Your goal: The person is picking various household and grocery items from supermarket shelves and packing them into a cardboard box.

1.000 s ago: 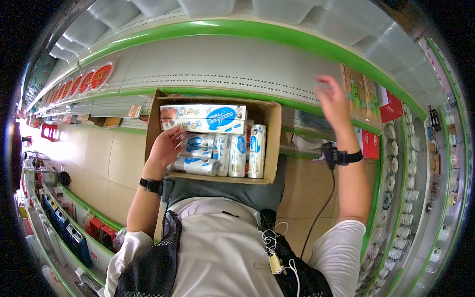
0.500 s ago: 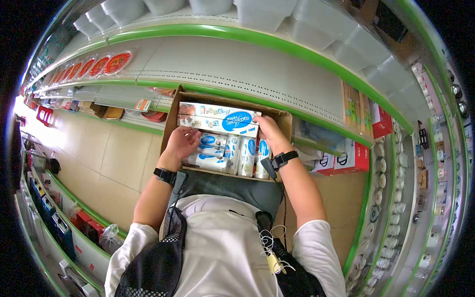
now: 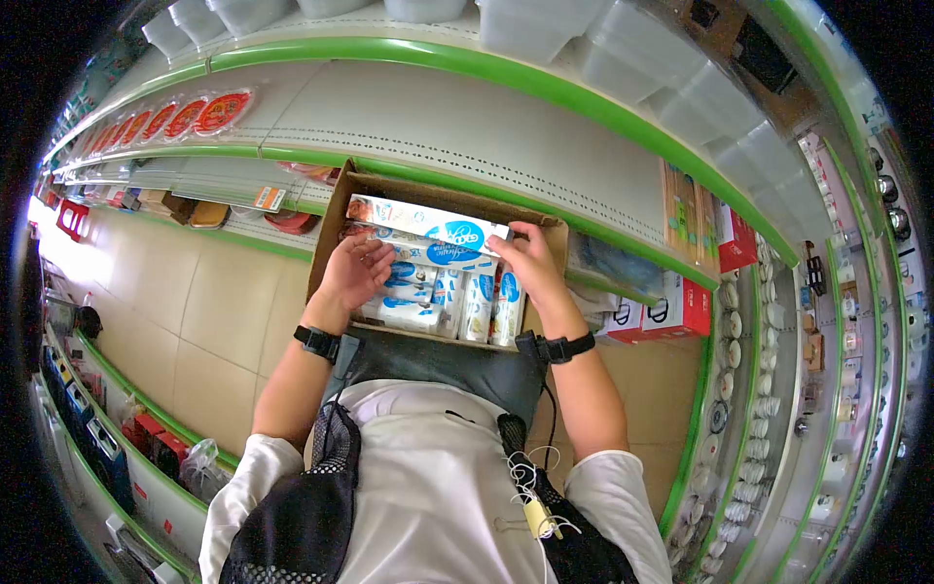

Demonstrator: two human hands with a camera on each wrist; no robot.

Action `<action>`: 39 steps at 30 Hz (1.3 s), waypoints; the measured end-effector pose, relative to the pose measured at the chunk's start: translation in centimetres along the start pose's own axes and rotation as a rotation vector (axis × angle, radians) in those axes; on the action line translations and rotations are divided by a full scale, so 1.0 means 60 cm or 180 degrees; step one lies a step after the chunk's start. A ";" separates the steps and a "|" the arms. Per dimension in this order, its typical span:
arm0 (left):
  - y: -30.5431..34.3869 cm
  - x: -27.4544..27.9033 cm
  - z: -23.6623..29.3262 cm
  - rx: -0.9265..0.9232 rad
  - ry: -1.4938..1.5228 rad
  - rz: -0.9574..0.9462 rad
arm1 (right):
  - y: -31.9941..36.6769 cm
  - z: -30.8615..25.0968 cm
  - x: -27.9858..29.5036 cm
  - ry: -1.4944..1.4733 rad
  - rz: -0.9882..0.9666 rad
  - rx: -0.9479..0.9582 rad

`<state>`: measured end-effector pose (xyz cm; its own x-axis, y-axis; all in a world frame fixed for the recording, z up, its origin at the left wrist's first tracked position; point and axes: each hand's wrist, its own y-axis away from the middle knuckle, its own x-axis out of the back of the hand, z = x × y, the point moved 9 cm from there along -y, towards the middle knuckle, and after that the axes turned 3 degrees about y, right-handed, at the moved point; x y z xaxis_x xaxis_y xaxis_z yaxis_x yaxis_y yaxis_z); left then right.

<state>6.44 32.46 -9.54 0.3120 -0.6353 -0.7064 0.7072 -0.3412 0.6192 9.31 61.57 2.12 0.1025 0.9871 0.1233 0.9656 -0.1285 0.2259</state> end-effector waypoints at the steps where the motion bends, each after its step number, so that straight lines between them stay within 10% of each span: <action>1: 0.006 -0.003 0.000 0.0011 0.0000 0.0003 | 0.011 -0.004 0.005 0.0001 0.0006 -0.0009; 39: 0.017 -0.032 -0.006 -0.0095 -0.0345 -0.0305 | 0.162 -0.023 0.059 0.0235 -0.0334 0.0515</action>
<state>6.81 33.55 -7.67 0.1729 -0.6724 -0.7197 0.7495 -0.3842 0.5390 18.73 63.69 6.06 -0.0128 0.9837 0.1791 0.9965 -0.0022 0.0837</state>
